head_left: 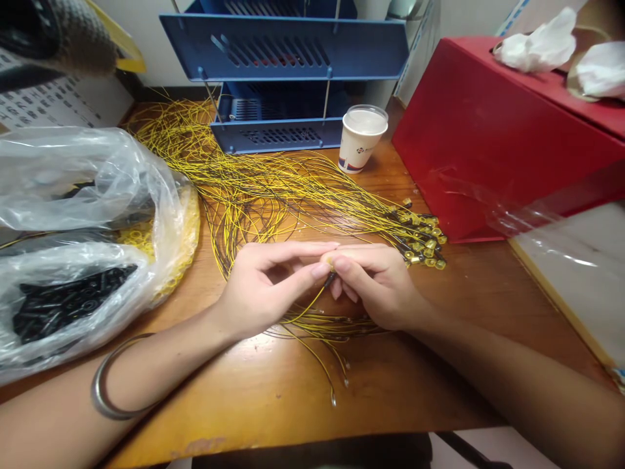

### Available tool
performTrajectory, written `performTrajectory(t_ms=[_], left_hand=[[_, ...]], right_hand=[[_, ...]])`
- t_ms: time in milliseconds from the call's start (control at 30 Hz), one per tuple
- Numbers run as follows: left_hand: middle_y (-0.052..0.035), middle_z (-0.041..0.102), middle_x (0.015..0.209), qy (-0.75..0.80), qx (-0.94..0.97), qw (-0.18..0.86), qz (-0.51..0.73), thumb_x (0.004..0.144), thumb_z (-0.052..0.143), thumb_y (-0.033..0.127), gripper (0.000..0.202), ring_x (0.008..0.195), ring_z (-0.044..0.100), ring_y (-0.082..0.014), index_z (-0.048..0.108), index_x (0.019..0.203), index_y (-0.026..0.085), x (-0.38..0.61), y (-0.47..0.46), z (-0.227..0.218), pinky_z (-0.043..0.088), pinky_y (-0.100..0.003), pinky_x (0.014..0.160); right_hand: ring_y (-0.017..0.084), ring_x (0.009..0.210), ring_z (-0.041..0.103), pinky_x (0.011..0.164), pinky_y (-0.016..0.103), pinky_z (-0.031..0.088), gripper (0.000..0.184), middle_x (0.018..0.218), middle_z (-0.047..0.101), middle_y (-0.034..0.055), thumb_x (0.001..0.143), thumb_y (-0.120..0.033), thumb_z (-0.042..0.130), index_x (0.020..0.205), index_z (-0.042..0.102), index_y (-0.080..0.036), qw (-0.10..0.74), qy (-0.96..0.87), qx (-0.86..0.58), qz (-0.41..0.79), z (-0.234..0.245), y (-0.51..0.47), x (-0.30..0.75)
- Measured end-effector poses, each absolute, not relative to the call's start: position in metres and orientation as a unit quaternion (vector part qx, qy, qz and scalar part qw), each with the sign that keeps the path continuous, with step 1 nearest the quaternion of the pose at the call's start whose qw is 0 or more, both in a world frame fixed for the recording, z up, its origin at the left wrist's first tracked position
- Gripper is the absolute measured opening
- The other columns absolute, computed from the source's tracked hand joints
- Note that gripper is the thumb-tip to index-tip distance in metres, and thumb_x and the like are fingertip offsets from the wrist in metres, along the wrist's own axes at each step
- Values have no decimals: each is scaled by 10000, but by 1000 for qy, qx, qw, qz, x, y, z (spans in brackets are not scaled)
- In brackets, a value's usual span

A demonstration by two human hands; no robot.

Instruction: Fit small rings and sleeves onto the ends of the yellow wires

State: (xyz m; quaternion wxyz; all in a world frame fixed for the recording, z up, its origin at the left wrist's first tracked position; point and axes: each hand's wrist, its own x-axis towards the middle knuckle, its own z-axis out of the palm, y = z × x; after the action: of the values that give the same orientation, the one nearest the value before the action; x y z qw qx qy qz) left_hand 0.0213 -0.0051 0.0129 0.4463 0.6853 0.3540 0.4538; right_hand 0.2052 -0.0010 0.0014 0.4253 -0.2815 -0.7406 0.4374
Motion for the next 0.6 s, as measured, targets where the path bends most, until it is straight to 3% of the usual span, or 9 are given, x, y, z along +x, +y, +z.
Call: performTrajectory(t_ms=[433, 600], left_hand=[[-14, 779, 779, 341, 655, 496, 457, 840, 690, 107, 195, 679, 722, -85, 779, 999, 176, 23, -4, 11, 572, -100, 659], [-26, 783, 827, 324, 648, 524, 449, 857, 675, 123, 245, 643, 710, -86, 761, 1071, 206, 22, -5, 10, 543, -98, 553]], right_hand=[[42, 472, 423, 466, 174, 343, 441, 515, 466, -48, 1008, -313, 457, 629, 584, -125, 394, -669, -311, 548, -4, -1, 204], [49, 453, 407, 429, 189, 306, 411, 545, 490, -44, 1016, -350, 431, 708, 596, -134, 401, -645, -309, 572, -7, -1, 203]])
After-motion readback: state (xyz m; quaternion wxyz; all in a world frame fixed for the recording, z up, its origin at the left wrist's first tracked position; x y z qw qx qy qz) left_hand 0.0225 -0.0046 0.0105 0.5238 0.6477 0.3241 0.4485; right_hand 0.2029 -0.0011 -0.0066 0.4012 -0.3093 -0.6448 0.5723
